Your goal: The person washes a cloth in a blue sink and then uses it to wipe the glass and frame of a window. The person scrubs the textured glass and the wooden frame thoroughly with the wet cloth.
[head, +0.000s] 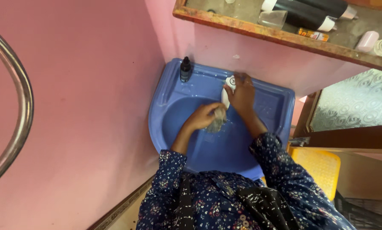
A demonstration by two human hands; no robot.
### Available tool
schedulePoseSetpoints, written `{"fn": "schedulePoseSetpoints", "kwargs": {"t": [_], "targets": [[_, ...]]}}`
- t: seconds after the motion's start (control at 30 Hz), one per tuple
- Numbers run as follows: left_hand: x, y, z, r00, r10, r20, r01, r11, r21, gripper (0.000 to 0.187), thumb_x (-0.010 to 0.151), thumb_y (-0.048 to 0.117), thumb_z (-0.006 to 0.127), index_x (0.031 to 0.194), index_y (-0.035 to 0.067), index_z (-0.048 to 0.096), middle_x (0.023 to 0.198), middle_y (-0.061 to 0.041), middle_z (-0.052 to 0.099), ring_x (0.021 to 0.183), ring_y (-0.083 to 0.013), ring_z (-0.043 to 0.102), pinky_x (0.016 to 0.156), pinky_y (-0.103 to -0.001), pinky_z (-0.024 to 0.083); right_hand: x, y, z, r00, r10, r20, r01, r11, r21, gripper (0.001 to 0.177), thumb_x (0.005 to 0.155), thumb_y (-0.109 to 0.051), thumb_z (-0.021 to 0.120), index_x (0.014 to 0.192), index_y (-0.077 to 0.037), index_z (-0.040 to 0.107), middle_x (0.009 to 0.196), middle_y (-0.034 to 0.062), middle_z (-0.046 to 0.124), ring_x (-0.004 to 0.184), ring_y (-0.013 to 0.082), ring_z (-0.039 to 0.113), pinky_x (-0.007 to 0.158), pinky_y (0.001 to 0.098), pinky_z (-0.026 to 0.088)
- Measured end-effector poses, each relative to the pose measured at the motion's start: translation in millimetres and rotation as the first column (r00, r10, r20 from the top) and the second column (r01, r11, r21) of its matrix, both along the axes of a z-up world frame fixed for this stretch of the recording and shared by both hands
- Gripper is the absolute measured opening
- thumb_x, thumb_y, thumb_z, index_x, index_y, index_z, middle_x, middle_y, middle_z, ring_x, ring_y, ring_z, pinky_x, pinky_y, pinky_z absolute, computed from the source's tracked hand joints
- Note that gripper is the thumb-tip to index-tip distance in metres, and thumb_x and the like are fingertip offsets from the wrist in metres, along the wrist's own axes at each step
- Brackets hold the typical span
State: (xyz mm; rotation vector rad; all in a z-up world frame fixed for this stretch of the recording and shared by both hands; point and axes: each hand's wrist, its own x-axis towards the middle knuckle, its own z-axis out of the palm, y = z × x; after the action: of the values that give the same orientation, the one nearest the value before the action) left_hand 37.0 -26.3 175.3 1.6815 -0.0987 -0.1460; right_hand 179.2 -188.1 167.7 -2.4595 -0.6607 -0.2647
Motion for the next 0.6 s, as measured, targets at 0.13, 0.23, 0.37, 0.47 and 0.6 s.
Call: {"fn": "schedulePoseSetpoints", "kwargs": {"t": [0.13,0.23,0.37,0.47,0.6], "targets": [[9.3,-18.7,-6.1,0.975,0.199,0.097,-0.114,0.827,-0.55,0.04,0.107,0.035,0.046,0.12,0.003,0.065,0.106,-0.009,0.071,0.1,-0.021,0.068,0.09,-0.035,0.055,-55.4,-15.3,-65.4,0.897,0.064,-0.437,0.316,0.596,0.738,0.034,0.116,-0.031,0.059,0.119,0.002,0.067,0.102,0.0183,0.06,0.089,0.0249,0.051,0.088,0.04,0.046],[16.3,-46.9,-35.2,0.963,0.212,-0.165,-0.229,0.325,-0.918,0.057,0.108,0.055,0.037,0.109,0.003,0.062,0.092,-0.009,0.066,0.087,-0.0218,0.068,0.08,-0.035,0.057,-86.9,-21.6,-59.4,0.451,0.454,-0.768,0.679,0.384,0.626,0.045,0.104,-0.045,0.045,0.12,-0.007,0.064,0.116,0.0096,0.068,0.107,0.0239,0.063,0.093,0.0395,0.051],[15.1,-75.8,-69.3,0.837,0.448,-0.314,-0.529,0.515,-0.675,0.031,0.103,0.03,0.045,0.122,0.01,0.057,0.092,-0.006,0.065,0.086,-0.0195,0.064,0.08,-0.033,0.054,-92.6,-25.4,-25.7,0.02,0.598,-0.801,0.79,0.481,0.379,0.066,0.096,-0.062,0.026,0.12,-0.012,0.062,0.11,0.0076,0.071,0.102,0.0251,0.067,0.083,0.0449,0.054],[-3.5,-93.7,-90.6,0.764,0.614,-0.196,-0.639,0.679,-0.361,0.03,0.1,0.022,0.047,0.124,0.008,0.058,0.102,-0.005,0.068,0.093,-0.0191,0.065,0.084,-0.033,0.053,-86.9,-26.0,-54.9,0.089,0.619,-0.78,0.7,0.519,0.492,0.056,0.103,-0.056,0.035,0.122,-0.009,0.061,0.104,0.0074,0.071,0.093,0.024,0.068,0.077,0.0409,0.057],[-24.7,-104.7,-126.7,0.661,0.687,0.304,-0.748,0.565,0.349,0.035,0.088,0.019,0.062,0.121,0.006,0.064,0.116,-0.016,0.065,0.108,-0.0313,0.058,0.097,-0.042,0.044,-86.1,-27.9,-114.5,0.235,0.48,-0.845,0.539,0.659,0.525,0.033,0.103,-0.03,0.064,0.112,0.001,0.068,0.097,0.0083,0.071,0.084,0.0184,0.069,0.073,0.0338,0.058]]}}
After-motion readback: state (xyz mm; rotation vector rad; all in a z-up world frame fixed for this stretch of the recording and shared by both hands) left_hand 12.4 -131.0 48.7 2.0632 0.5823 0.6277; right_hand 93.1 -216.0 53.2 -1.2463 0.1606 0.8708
